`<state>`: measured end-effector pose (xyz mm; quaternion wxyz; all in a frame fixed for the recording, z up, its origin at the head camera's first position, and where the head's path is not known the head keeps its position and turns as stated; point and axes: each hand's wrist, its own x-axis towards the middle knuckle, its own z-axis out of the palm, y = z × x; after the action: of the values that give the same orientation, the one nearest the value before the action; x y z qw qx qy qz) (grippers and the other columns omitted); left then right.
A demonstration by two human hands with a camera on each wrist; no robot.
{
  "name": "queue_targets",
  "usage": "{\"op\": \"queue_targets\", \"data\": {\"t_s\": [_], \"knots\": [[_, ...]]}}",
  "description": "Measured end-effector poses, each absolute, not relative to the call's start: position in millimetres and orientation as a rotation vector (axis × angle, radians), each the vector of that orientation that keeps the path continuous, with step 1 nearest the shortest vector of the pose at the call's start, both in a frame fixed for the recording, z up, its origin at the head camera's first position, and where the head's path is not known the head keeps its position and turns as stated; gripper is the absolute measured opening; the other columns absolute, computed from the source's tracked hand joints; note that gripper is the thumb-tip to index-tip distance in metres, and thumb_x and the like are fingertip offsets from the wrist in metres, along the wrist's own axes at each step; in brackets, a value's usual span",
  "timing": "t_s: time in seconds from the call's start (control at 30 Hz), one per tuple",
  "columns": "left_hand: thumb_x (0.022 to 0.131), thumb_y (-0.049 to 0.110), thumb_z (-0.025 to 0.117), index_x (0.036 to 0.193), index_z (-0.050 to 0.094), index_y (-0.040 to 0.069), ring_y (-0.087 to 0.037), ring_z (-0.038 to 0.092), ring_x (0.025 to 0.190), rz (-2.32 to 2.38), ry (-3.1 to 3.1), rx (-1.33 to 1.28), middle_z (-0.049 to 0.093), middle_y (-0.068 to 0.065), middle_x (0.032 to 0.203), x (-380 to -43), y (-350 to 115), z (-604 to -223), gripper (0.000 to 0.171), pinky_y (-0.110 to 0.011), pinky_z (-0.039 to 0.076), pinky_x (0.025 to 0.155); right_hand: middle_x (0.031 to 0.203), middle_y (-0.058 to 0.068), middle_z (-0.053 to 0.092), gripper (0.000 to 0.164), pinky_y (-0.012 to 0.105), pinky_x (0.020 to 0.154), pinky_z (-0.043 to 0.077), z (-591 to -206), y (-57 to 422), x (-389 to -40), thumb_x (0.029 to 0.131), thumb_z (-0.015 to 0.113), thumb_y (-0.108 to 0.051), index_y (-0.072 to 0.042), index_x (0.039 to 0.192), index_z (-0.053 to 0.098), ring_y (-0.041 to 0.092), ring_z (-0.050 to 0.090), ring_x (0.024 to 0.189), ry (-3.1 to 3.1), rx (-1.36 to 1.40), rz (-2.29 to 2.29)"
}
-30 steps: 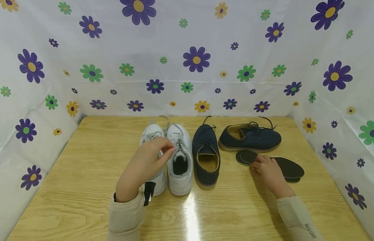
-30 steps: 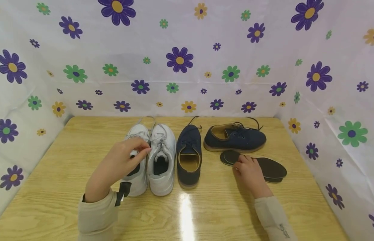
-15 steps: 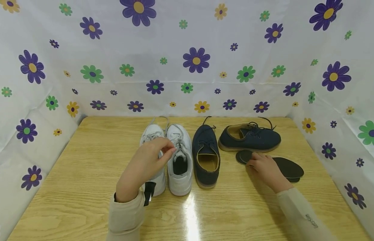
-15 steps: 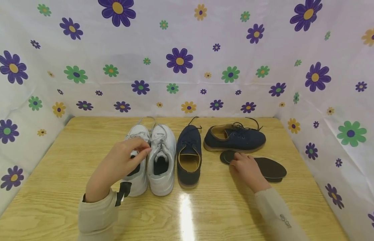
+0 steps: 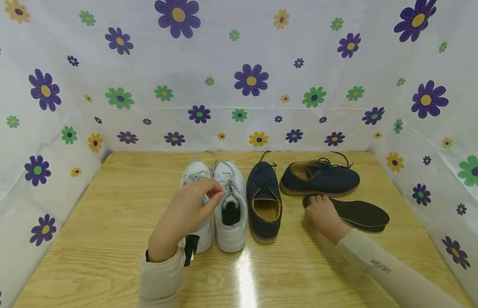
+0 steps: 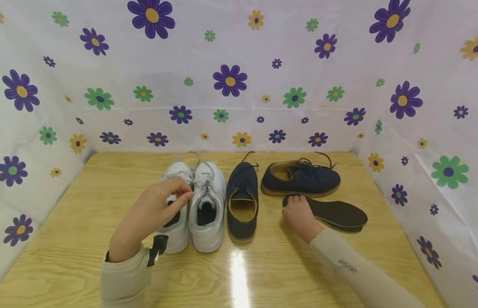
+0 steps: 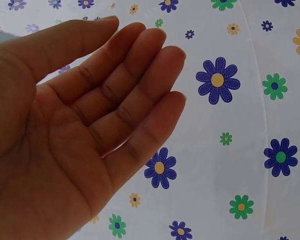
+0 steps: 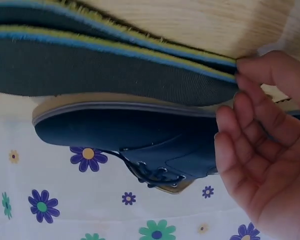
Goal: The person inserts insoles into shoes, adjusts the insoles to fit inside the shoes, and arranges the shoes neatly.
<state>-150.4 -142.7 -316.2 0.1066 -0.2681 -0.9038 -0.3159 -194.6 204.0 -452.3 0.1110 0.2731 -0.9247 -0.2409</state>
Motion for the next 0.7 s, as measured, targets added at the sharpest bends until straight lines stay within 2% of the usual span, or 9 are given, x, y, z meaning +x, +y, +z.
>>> {"op": "queue_targets", "data": {"t_s": [0.27, 0.43, 0.7], "knots": [[0.093, 0.009, 0.063, 0.091, 0.066, 0.008, -0.014, 0.060, 0.079, -0.920, -2.631, -0.805, 0.065, -0.001, 0.085, -150, -143, -317, 0.003, -0.033, 0.049, 0.068, 0.074, 0.011, 0.049, 0.015, 0.032, 0.060, 0.045, -456, 216, -195, 0.078, 0.076, -0.002, -0.003, 0.069, 0.064, 0.023, 0.050, 0.064, -2.733, 0.773, -0.700], [0.093, 0.008, 0.063, 0.091, 0.066, 0.007, -0.014, 0.060, 0.078, -0.919, -2.607, -0.822, 0.065, 0.000, 0.084, -151, -143, -319, 0.004, -0.032, 0.049, 0.067, 0.080, 0.010, 0.050, 0.010, 0.032, 0.060, 0.043, -456, 223, -198, 0.077, 0.077, -0.002, -0.003, 0.079, 0.068, 0.023, 0.048, 0.069, -2.753, 0.831, -0.564], [0.092, 0.008, 0.064, 0.089, 0.066, 0.006, -0.013, 0.059, 0.077, -0.909, -2.619, -0.824, 0.063, 0.000, 0.083, -151, -141, -318, 0.004, -0.031, 0.049, 0.067, 0.090, 0.011, 0.054, 0.016, 0.036, 0.062, 0.046, -460, 229, -197, 0.076, 0.078, -0.001, -0.002, 0.089, 0.070, 0.026, 0.052, 0.076, -2.672, 0.904, -0.297]]}}
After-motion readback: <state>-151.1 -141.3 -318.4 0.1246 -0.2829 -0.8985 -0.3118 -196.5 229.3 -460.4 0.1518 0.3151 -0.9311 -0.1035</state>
